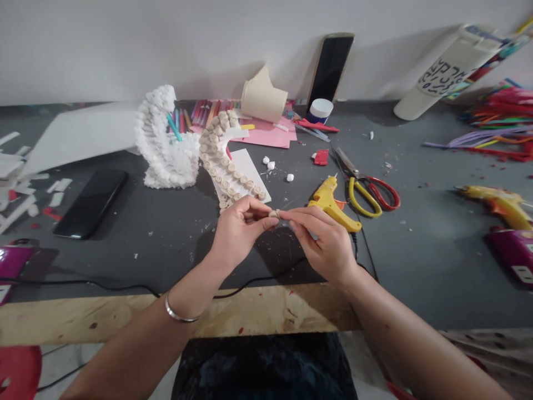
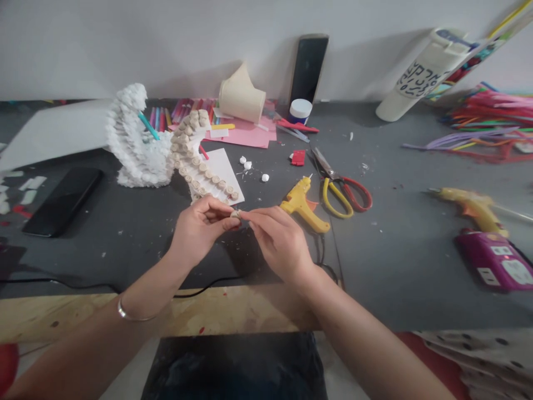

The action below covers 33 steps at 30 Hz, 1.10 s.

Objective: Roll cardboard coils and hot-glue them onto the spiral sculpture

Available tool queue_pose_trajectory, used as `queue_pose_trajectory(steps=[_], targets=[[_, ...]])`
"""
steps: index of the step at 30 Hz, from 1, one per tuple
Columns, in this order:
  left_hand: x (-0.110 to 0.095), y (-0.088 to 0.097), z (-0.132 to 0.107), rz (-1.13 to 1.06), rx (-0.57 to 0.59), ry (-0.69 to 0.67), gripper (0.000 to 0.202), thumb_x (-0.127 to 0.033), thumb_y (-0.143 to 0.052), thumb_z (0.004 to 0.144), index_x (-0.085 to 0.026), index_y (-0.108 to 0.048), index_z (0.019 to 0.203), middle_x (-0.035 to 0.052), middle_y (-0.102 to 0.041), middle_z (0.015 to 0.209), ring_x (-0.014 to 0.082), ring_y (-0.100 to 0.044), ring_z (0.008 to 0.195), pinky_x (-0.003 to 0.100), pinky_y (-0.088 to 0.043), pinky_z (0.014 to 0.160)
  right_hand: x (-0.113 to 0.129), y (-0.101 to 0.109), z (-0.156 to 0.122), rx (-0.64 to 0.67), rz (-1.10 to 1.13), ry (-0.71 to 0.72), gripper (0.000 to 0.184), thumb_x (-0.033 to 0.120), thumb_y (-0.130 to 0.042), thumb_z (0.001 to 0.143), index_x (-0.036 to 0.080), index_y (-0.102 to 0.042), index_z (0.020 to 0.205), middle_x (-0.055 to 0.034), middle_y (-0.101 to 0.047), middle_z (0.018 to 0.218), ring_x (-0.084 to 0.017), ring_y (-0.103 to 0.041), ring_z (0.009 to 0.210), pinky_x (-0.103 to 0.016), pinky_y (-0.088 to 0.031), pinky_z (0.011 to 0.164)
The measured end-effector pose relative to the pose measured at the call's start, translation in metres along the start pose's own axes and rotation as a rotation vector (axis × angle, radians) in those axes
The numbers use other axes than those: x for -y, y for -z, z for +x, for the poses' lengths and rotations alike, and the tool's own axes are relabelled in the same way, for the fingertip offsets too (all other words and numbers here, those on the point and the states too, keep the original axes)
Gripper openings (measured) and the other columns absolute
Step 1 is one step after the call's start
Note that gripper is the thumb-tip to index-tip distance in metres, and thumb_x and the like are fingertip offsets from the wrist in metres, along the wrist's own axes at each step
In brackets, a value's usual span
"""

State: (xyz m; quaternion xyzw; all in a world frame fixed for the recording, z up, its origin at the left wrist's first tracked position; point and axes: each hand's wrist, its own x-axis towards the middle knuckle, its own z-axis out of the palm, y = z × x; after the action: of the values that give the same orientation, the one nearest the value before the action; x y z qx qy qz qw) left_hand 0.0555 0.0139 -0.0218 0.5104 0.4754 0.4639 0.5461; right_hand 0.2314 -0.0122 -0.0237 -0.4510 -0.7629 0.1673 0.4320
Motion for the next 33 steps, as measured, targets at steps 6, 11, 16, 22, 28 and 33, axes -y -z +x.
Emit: queue_pose_trajectory(steps=[6, 11, 16, 22, 28, 33], targets=[[0.0023, 0.0004, -0.0042, 0.083, 0.009, -0.083, 0.022, -0.032, -0.081, 0.069, -0.020, -0.064, 0.078, 0.0010, -0.071, 0.073, 0.0152, -0.067, 0.069, 0.026, -0.055, 0.066, 0.0009, 0.0020, 0.0010, -0.001, -0.006, 0.007, 0.028, 0.011, -0.046, 0.094, 0.020, -0.071, 0.103, -0.0087, -0.072, 0.094, -0.019, -0.066, 0.087, -0.034, -0.055, 0.077], [0.0043, 0.0018, -0.0071, 0.214, 0.014, -0.143, 0.015, -0.032, -0.076, 0.076, -0.020, -0.067, 0.075, 0.0004, -0.070, 0.071, 0.0137, -0.064, 0.066, 0.024, -0.050, 0.062, -0.0005, 0.0017, 0.0009, -0.005, -0.011, 0.043, 0.028, 0.011, -0.046, 0.094, 0.020, -0.071, 0.103, -0.0093, -0.072, 0.096, -0.019, -0.066, 0.086, -0.035, -0.055, 0.077], [0.0039, 0.0019, -0.0080, 0.267, -0.015, -0.167, 0.012, -0.032, -0.076, 0.076, -0.021, -0.070, 0.075, 0.0014, -0.073, 0.076, 0.0150, -0.065, 0.067, 0.026, -0.050, 0.065, -0.0017, 0.0012, 0.0008, -0.003, -0.036, 0.059, 0.027, 0.013, -0.047, 0.094, 0.020, -0.071, 0.103, -0.0094, -0.072, 0.094, -0.019, -0.065, 0.083, -0.035, -0.055, 0.075], [0.0020, 0.0010, -0.0091, 0.269, -0.015, -0.193, 0.007, -0.030, -0.073, 0.078, -0.023, -0.072, 0.077, 0.0018, -0.075, 0.080, 0.0159, -0.067, 0.070, 0.027, -0.051, 0.068, -0.0025, 0.0000, 0.0006, -0.008, -0.021, 0.044, 0.027, 0.014, -0.046, 0.094, 0.021, -0.071, 0.102, -0.0092, -0.072, 0.095, -0.019, -0.066, 0.083, -0.036, -0.055, 0.074], [0.0020, 0.0018, -0.0081, 0.298, -0.001, -0.271, 0.006, -0.029, -0.071, 0.081, -0.024, -0.072, 0.079, 0.0021, -0.076, 0.085, 0.0165, -0.069, 0.075, 0.027, -0.053, 0.070, -0.0030, 0.0025, -0.0001, 0.045, 0.099, -0.148, 0.023, 0.017, -0.050, 0.093, 0.022, -0.071, 0.102, -0.0051, -0.074, 0.095, -0.017, -0.068, 0.088, -0.033, -0.056, 0.080], [0.0032, 0.0031, -0.0059, 0.324, 0.017, -0.278, 0.005, -0.029, -0.071, 0.081, -0.024, -0.072, 0.080, 0.0021, -0.075, 0.082, 0.0170, -0.068, 0.076, 0.027, -0.052, 0.071, -0.0045, 0.0022, 0.0009, 0.079, 0.186, -0.281, 0.022, 0.021, -0.052, 0.093, 0.022, -0.072, 0.101, -0.0032, -0.075, 0.096, -0.017, -0.070, 0.087, -0.032, -0.056, 0.081]])
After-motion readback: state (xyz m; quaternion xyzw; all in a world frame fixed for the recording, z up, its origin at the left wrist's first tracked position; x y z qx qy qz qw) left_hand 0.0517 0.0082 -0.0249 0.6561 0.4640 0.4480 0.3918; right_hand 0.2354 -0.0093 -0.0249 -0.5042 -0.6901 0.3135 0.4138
